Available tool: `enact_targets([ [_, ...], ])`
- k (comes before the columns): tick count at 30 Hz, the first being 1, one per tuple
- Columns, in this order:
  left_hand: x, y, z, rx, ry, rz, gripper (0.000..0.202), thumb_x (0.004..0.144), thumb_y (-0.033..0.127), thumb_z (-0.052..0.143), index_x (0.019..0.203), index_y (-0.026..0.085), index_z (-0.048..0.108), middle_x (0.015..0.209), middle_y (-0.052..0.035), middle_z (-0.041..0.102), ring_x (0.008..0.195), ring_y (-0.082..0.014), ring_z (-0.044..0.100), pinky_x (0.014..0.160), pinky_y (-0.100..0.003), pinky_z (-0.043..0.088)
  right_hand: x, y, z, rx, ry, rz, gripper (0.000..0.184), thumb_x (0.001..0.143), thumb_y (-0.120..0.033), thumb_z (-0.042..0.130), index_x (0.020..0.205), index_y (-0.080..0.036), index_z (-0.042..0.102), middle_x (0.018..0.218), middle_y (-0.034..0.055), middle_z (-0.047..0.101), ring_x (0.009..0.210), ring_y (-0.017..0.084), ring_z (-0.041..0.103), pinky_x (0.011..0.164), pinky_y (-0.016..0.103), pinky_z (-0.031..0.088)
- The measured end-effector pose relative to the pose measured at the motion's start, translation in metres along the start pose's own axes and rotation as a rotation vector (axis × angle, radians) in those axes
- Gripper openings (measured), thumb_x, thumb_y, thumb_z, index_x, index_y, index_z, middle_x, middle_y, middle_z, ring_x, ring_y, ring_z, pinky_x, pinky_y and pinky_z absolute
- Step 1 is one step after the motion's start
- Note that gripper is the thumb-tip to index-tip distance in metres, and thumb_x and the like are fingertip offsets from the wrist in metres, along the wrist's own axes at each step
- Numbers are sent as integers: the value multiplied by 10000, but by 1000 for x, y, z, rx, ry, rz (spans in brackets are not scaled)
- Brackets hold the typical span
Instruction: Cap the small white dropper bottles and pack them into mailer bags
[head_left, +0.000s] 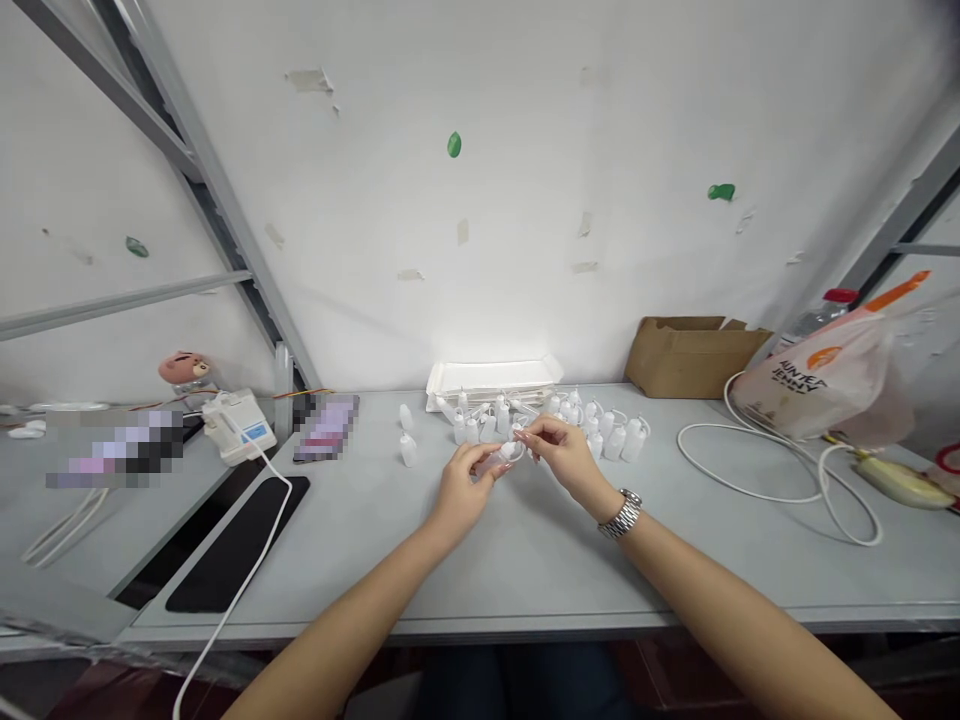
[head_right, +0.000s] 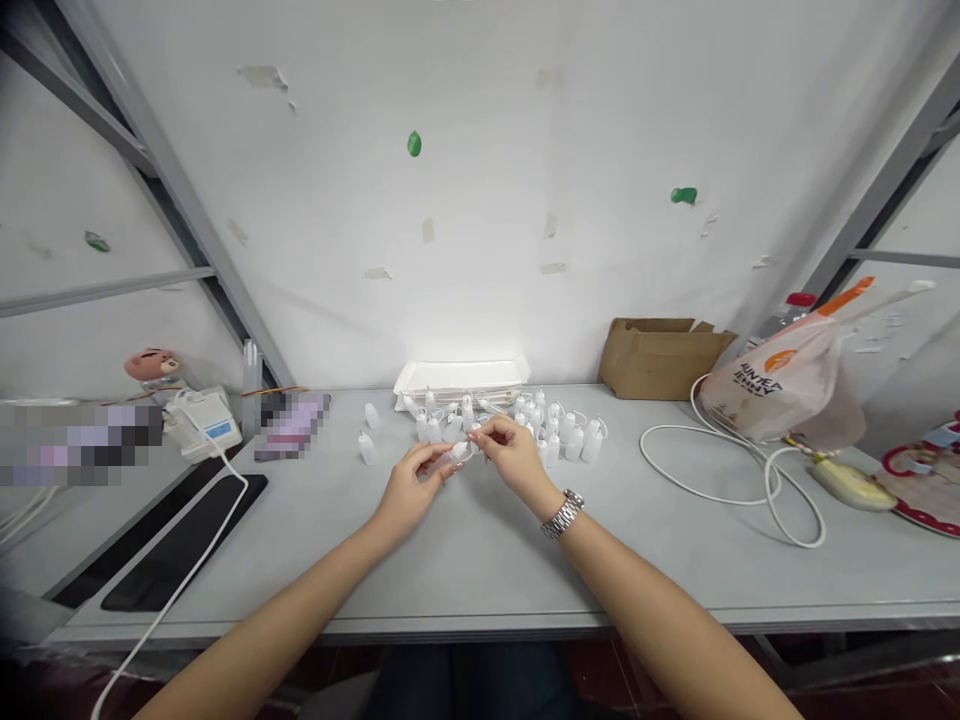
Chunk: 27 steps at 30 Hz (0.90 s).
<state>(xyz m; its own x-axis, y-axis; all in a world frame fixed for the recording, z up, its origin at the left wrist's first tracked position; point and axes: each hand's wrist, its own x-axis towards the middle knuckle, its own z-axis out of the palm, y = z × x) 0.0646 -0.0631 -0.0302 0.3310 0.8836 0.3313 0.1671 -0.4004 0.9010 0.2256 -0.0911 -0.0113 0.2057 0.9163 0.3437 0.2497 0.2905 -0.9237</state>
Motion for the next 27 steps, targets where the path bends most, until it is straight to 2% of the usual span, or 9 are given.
enact_targets([
  [5, 1, 0, -2, 13, -24, -13, 197, 694, 238, 634, 882, 200, 683, 787, -29, 573, 721, -152, 511, 693, -282, 424, -2, -1, 2, 40, 2, 4, 346, 686, -518, 630, 583, -188, 628, 586, -12, 461, 502, 111, 415, 507, 282, 328],
  [8, 3, -2, 1, -66, -50, -52, 236, 707, 294, 630, 912, 182, 663, 823, -40, 594, 716, -151, 528, 673, -281, 432, -2, -3, 4, 85, 20, 32, 330, 684, -514, 635, 614, -192, 642, 592, -9, 482, 515, 114, 425, 519, 278, 339],
  [11, 4, -5, 5, -164, -76, -90, 300, 727, 352, 614, 958, 163, 632, 827, -44, 601, 685, -139, 532, 627, -268, 436, -1, -4, 4, 150, 43, 78, 318, 720, -503, 608, 657, -194, 650, 569, -11, 496, 542, 119, 442, 561, 278, 364],
  [15, 4, -8, 5, -180, -63, -104, 316, 714, 375, 630, 956, 172, 633, 809, -36, 607, 714, -146, 552, 631, -263, 433, 0, -3, 2, 245, 66, 105, 359, 752, -528, 557, 675, -189, 642, 596, 4, 539, 546, 120, 465, 578, 287, 396],
  [22, 3, -6, 2, -100, -41, -38, 267, 717, 343, 632, 935, 191, 651, 865, -41, 607, 785, -160, 552, 703, -276, 428, -5, -8, 7, 138, 103, 44, 283, 675, -478, 656, 658, -197, 629, 664, 4, 561, 543, 116, 482, 559, 282, 406],
  [27, 1, -8, 3, -56, -47, -20, 226, 721, 325, 626, 900, 190, 656, 838, -37, 606, 732, -151, 557, 662, -272, 437, -6, -2, 11, 130, 93, 59, 314, 665, -499, 657, 612, -198, 589, 575, -18, 502, 495, 113, 452, 509, 275, 378],
])
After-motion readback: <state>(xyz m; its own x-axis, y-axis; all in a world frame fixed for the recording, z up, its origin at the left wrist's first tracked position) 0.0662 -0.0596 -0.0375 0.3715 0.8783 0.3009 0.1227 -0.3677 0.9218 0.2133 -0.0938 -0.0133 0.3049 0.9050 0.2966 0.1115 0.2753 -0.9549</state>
